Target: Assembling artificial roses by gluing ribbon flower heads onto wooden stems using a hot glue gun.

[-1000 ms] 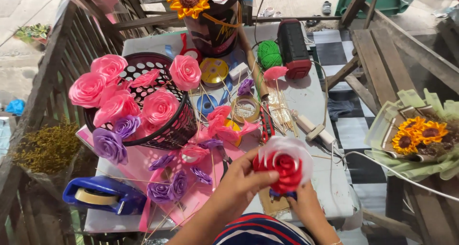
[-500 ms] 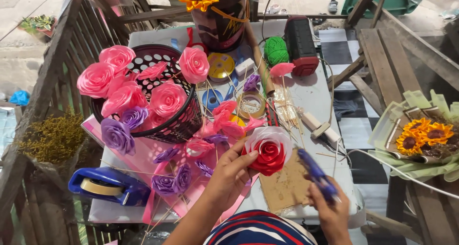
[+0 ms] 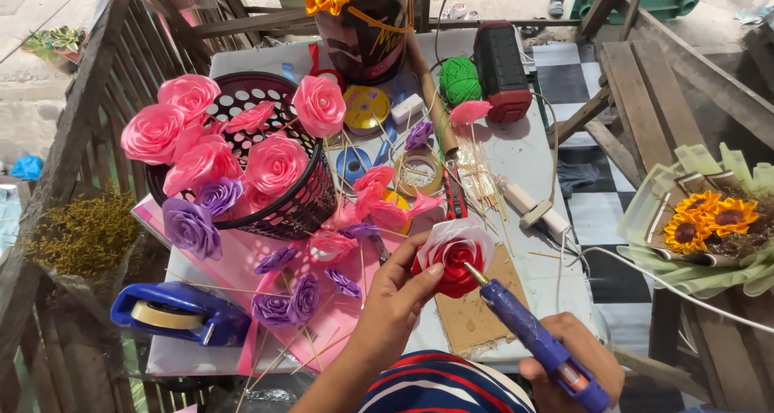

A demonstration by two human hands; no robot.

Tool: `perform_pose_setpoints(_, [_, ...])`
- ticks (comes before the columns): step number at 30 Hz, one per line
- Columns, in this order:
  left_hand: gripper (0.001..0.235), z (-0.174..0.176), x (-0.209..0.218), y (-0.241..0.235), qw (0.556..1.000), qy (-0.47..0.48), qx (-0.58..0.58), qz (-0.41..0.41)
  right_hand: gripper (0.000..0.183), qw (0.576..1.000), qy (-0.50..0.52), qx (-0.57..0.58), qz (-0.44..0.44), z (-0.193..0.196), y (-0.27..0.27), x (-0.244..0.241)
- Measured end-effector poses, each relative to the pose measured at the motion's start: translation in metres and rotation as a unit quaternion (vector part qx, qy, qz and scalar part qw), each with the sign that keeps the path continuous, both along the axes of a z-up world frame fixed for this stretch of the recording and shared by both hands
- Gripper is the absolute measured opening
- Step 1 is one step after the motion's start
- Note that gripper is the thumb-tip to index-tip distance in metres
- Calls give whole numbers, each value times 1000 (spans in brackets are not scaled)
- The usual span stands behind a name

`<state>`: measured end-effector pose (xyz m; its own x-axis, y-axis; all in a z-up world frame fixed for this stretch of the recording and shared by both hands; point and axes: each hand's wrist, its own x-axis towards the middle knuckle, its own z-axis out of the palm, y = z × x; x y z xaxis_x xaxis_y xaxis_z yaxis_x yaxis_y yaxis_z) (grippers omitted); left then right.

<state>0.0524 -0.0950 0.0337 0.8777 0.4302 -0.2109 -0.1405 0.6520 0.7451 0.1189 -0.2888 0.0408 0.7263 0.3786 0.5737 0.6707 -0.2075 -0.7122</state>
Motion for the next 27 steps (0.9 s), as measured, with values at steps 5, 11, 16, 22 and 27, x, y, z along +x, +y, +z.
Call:
perform_pose_setpoints(5, [49,6,-2,-2,999,1,50,-6,54,999,-2,-28,-35,-2,0,-1])
perform_pose_setpoints(11, [50,2,-1,-3,998,-3,70,3,53,998,22,-43,-34,1,-1,0])
perform_pose_setpoints(16, [47,2,0,-2,996,1,89,6,54,984,170,-44,-7,-4,-13,6])
perform_pose_setpoints(22, [43,-8,-2,4,996,-10,87,17,97,821,543,93,151,-47,-40,48])
perform_pose_setpoints(27, [45,-3,-18,20,995,-52,65,59,43,827,539,68,141,-104,-44,82])
